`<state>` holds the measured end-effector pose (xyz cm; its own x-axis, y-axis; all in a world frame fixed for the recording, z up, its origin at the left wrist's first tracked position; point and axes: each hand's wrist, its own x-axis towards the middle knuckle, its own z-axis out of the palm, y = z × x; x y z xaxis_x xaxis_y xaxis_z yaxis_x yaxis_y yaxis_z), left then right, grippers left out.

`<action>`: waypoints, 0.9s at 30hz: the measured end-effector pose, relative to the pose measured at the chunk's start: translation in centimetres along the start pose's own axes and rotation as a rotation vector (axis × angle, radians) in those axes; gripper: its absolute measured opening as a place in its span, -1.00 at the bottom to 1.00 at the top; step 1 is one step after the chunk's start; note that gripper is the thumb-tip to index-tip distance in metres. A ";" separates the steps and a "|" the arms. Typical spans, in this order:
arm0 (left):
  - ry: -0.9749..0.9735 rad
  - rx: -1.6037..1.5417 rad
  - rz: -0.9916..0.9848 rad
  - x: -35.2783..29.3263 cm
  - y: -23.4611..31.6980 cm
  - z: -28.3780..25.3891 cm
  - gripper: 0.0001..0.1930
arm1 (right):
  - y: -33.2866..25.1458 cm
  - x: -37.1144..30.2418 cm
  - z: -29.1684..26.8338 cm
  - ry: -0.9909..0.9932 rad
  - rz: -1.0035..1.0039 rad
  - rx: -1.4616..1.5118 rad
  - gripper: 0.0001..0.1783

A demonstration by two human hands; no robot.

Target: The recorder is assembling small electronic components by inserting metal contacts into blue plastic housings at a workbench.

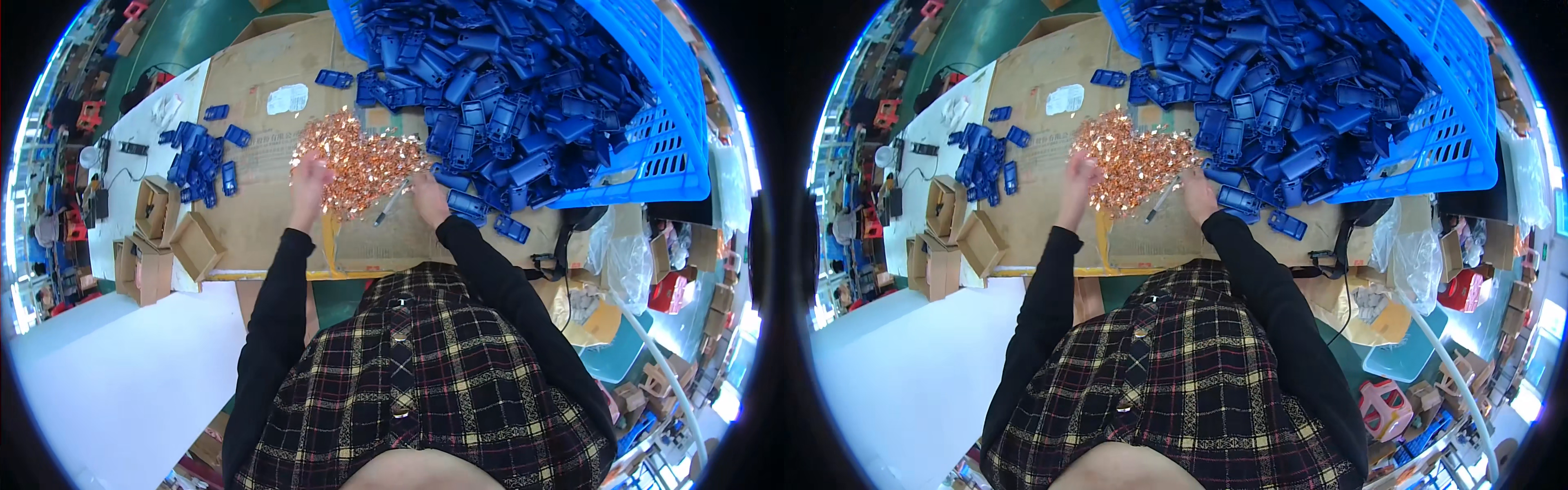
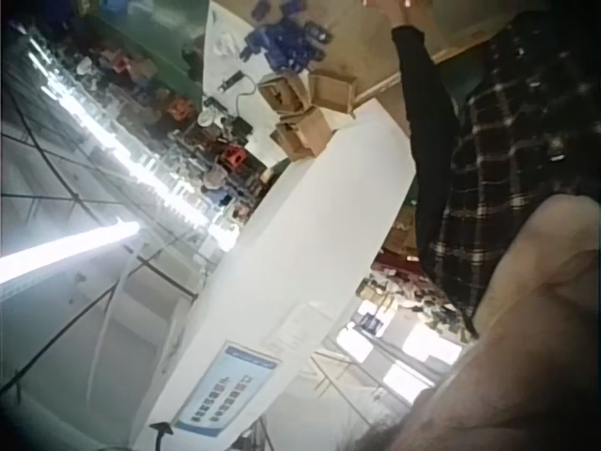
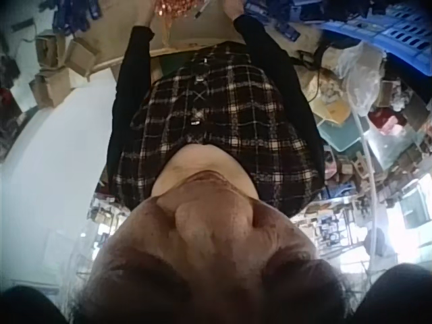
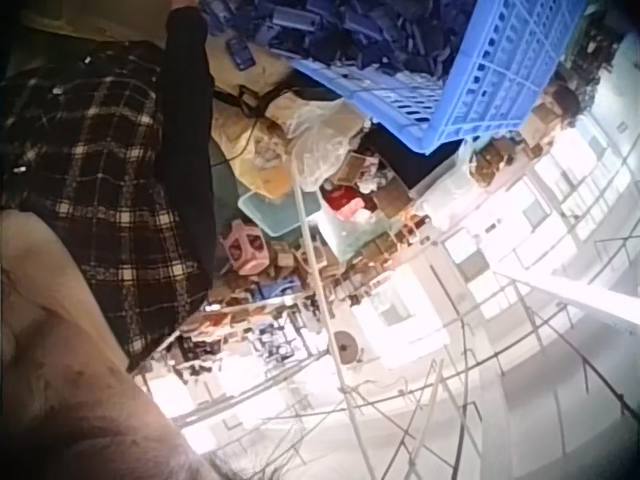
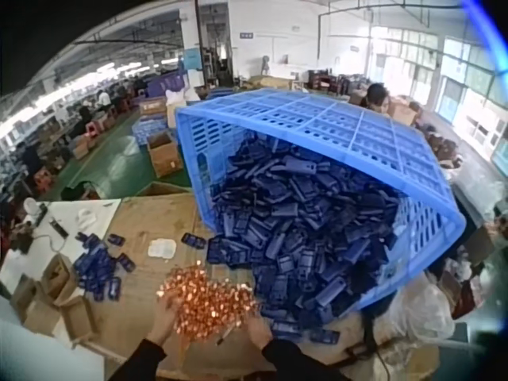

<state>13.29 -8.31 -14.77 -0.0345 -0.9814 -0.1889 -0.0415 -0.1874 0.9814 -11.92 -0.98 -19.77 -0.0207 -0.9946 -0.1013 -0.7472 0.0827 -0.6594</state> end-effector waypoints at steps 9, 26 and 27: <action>-0.355 0.565 0.252 -1.2 0.5 14.9 -0.79 | 1.4 -2.0 0.3 -0.060 -0.077 -0.254 -0.80; -0.362 1.170 0.645 -1.7 -2.1 20.0 -0.56 | 1.7 -6.5 -1.0 -0.074 -0.162 -0.153 -0.81; -0.394 1.235 0.642 -1.8 -1.7 19.9 -0.55 | 1.7 -6.4 -1.3 -0.079 -0.168 -0.153 -0.81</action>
<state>-6.48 -5.42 -16.77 -0.6376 -0.7674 0.0671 -0.7259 0.6277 0.2814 -13.92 5.47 -19.20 0.1602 -0.9851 -0.0618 -0.8280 -0.1000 -0.5517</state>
